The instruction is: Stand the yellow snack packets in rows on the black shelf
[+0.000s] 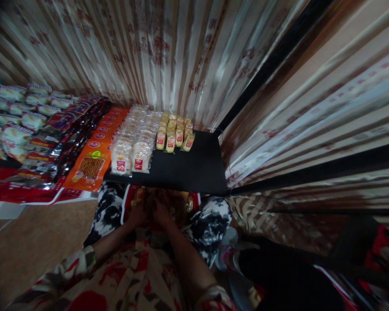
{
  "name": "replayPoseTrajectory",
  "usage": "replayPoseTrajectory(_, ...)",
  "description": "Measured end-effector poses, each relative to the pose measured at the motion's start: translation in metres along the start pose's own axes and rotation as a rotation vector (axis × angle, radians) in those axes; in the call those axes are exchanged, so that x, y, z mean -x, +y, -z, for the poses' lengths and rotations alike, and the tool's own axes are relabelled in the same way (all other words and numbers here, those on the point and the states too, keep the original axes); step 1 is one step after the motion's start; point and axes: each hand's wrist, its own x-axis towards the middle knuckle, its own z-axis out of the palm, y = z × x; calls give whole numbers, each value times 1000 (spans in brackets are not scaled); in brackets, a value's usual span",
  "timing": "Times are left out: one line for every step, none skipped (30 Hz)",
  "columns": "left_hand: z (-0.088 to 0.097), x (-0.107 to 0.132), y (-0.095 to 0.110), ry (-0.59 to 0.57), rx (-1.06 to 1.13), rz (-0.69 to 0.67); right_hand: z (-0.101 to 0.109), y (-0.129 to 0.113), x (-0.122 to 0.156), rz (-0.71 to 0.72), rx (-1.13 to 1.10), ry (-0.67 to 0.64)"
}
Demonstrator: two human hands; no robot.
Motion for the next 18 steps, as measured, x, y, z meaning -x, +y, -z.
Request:
replayPoseTrajectory(1,-1,1,-5,-3,8,0,1,0,1,-18,21)
replayPoseTrajectory(2,-1,1,-4,-3,16,0,2,0,4,-36,38)
replayPoseTrajectory(3,-2,1,7,9,21,0,2,0,7,-52,52)
replayPoseTrajectory(5,-2,0,28,37,16,1,3,0,11,-70,66)
replayPoseTrajectory(7,-1,-1,50,74,12,2,4,0,13,-91,83)
replayPoseTrajectory(8,-1,-1,71,121,-3,4,4,1,11,-114,101)
replayPoseTrajectory(11,0,-2,91,179,-24,6,4,1,9,-140,119)
replayPoseTrajectory(13,0,-3,107,241,-49,8,3,2,13,-168,136)
replayPoseTrajectory(16,1,-3,117,300,-76,11,2,3,21,-195,152)
replayPoseTrajectory(19,1,-3,124,356,-102,14,0,3,37,-222,162)
replayPoseTrajectory(22,1,-3,129,406,-124,17,-2,4,60,-248,164)
replayPoseTrajectory(25,1,-3,128,449,-141,21,-4,4,80,-272,157)
replayPoseTrajectory(28,1,-3,124,485,-150,24,-6,5,92,-290,144)
replayPoseTrajectory(31,1,-3,114,518,-154,27,-8,6,94,-301,126)
replayPoseTrajectory(33,2,-3,95,552,-152,30,-10,6,94,-308,109)
replayPoseTrajectory(36,3,-3,72,589,-140,32,-11,7,98,-308,100)
replayPoseTrajectory(38,4,-3,44,632,-121,34,-12,8,106,-305,103)
replayPoseTrajectory(40,6,-3,12,685,-98,36,-13,8,120,-305,113)
